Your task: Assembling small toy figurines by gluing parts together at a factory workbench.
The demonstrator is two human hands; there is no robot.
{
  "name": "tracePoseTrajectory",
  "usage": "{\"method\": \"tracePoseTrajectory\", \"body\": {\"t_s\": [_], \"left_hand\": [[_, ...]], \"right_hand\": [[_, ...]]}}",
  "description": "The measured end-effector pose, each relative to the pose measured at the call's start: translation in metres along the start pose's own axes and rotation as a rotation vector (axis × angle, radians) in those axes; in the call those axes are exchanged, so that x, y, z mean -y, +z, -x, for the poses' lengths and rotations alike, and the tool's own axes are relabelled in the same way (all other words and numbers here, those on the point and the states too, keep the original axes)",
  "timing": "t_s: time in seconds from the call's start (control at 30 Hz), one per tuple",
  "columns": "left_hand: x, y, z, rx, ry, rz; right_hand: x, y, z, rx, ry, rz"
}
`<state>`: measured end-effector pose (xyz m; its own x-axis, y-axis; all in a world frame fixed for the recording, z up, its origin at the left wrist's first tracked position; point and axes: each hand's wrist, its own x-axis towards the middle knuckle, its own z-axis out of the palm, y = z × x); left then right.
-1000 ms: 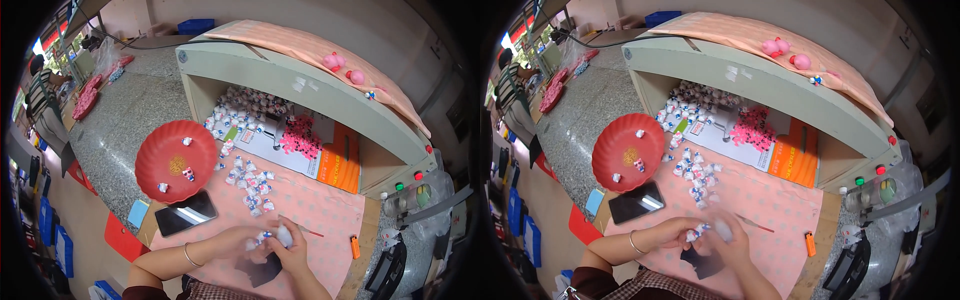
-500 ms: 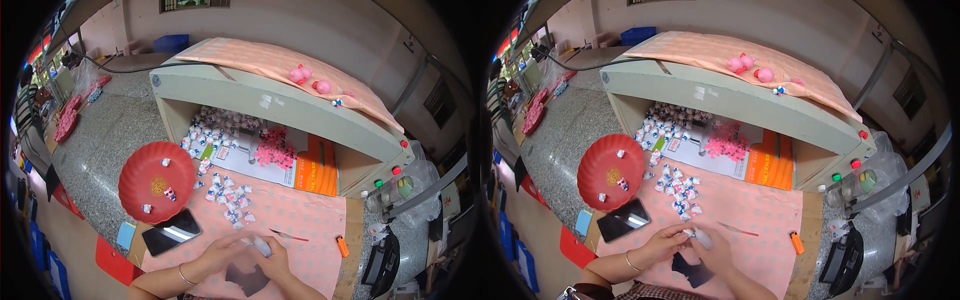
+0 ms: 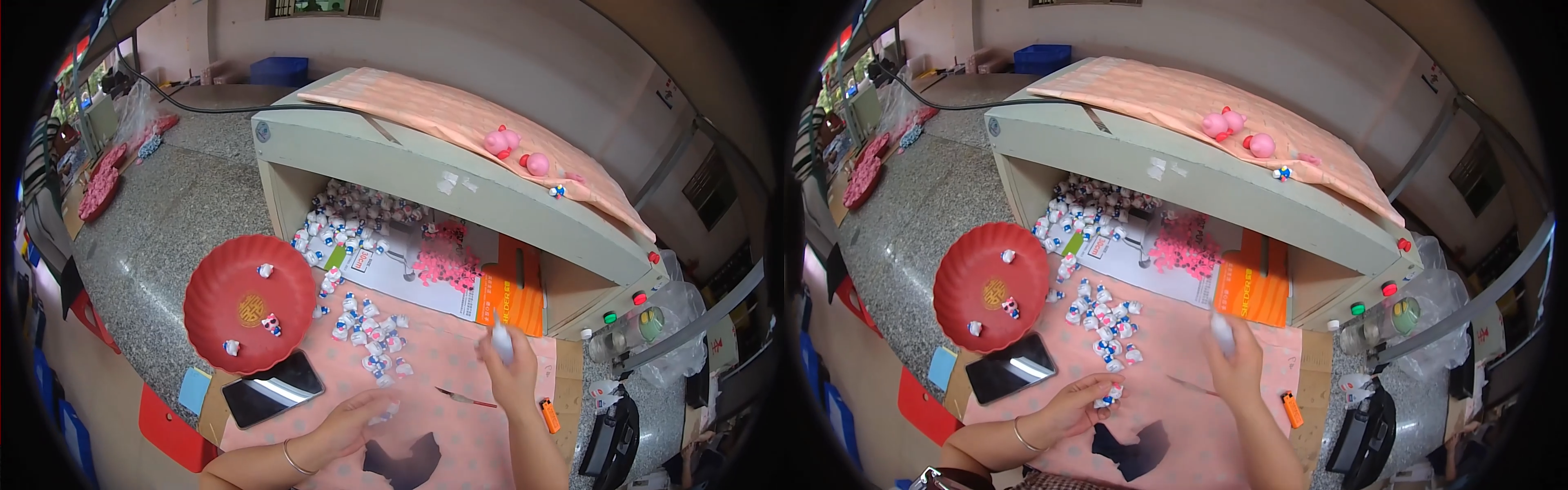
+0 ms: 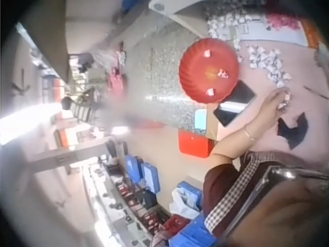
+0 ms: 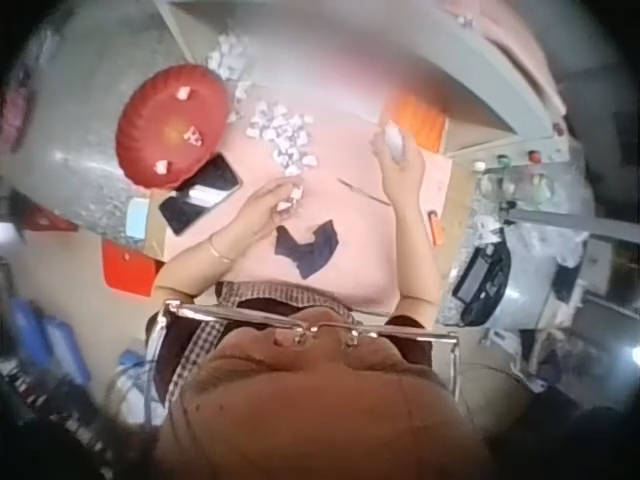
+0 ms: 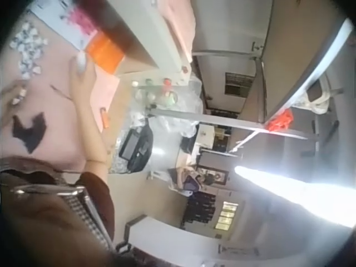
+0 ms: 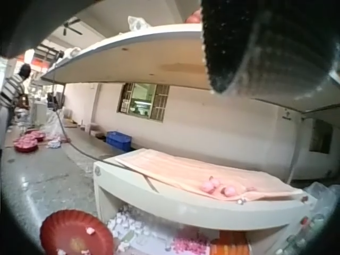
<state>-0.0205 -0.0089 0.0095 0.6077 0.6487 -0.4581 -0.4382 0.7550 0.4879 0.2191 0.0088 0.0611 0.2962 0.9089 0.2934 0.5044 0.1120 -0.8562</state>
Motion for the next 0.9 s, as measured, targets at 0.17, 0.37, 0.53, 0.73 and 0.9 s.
{"method": "tracePoseTrajectory", "body": {"t_s": [0.17,0.37,0.53,0.73,0.9], "left_hand": [[-0.018,-0.012,0.008,-0.027,-0.012,0.022],[-0.032,-0.022,-0.002,-0.023,-0.011,0.055],[-0.048,-0.025,-0.012,-0.007,-0.05,0.035],[-0.042,-0.037,-0.026,0.02,-0.074,0.029],[-0.035,-0.04,-0.035,0.01,-0.085,0.06]], "right_hand": [[-0.033,0.056,-0.132,-0.015,-0.226,0.261],[-0.048,0.089,-0.193,0.443,-0.087,0.392],[-0.059,0.072,-0.186,0.465,-0.23,0.208],[-0.085,0.062,-0.144,0.509,-0.345,0.366],[-0.076,0.064,-0.13,0.551,-0.321,0.365]]}}
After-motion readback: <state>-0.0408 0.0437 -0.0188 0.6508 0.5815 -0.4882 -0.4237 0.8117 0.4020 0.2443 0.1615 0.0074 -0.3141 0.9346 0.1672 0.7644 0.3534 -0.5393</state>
